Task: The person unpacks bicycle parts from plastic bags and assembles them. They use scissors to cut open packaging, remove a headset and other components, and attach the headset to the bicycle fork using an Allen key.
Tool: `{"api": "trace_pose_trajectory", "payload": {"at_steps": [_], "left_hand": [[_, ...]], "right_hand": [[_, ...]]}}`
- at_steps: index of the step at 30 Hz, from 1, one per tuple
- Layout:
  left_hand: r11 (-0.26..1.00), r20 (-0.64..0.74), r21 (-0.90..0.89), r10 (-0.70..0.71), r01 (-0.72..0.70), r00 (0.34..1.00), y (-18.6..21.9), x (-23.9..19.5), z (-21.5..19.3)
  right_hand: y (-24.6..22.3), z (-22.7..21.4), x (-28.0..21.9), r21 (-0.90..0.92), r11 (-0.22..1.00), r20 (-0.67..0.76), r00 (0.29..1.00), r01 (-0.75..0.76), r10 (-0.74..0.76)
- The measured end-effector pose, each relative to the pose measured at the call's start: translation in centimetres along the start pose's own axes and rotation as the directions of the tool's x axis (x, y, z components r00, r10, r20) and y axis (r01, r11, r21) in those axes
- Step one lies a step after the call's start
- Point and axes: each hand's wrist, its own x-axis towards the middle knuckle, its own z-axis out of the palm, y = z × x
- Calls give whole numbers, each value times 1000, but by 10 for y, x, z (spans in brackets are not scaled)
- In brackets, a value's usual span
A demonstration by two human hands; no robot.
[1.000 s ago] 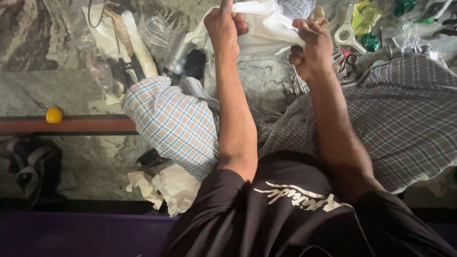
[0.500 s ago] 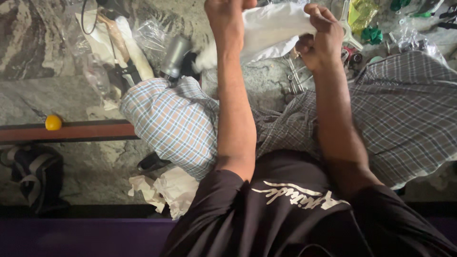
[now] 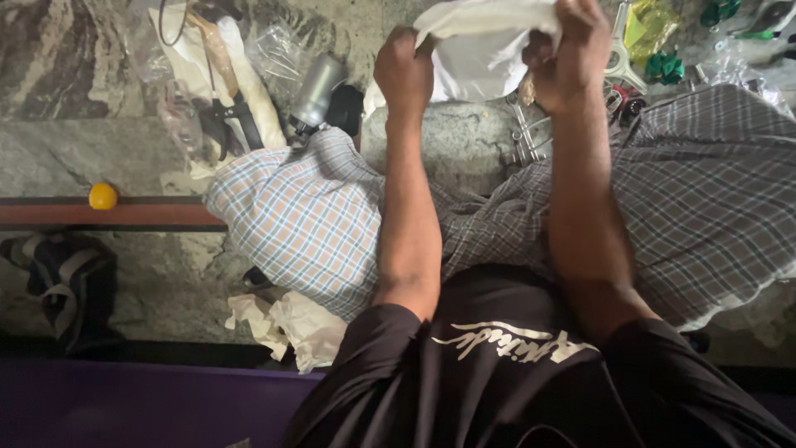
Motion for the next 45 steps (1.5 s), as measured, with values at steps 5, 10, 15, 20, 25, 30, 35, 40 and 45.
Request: {"api": "trace_pose_trajectory", "payload": {"at_steps": [5, 10, 15, 20, 25, 30, 35, 40, 45], "left_hand": [[981, -92, -139, 122, -134, 988, 51, 11, -4], [950, -188, -212, 188, -227, 964, 61, 25, -10], [739, -152, -608, -468, 291, 871, 65, 49, -34], [824, -288, -560, -102, -81, 952, 76, 60, -97], [708, -311, -704, -231, -60, 922, 108, 60, -122], [236, -250, -963, -606, -129, 755, 53, 74, -211], [317, -387, -907, -359, -279, 849, -19, 47, -371], [598, -408, -799, -458, -66, 790, -125, -1, -420], [699, -346, -586, -673, 409, 654, -237, -63, -357]], "right_hand": [[-19, -17, 3, 21, 990, 34, 989, 142, -143], [-23, -13, -7, -85, 978, 158, 971, 193, -178], [-40, 5, -12, -101, 947, 199, 939, 305, -281], [-47, 8, -20, -174, 907, 237, 911, 383, -338], [-34, 24, -18, -363, 902, 122, 971, 235, -204], [-22, 1, -12, -323, 915, 60, 970, 243, -236], [-9, 0, -3, -250, 954, 51, 986, 167, -159], [3, 8, 0, -254, 966, 50, 998, 58, -47], [22, 14, 7, -166, 986, 85, 996, 4, 10]]}}
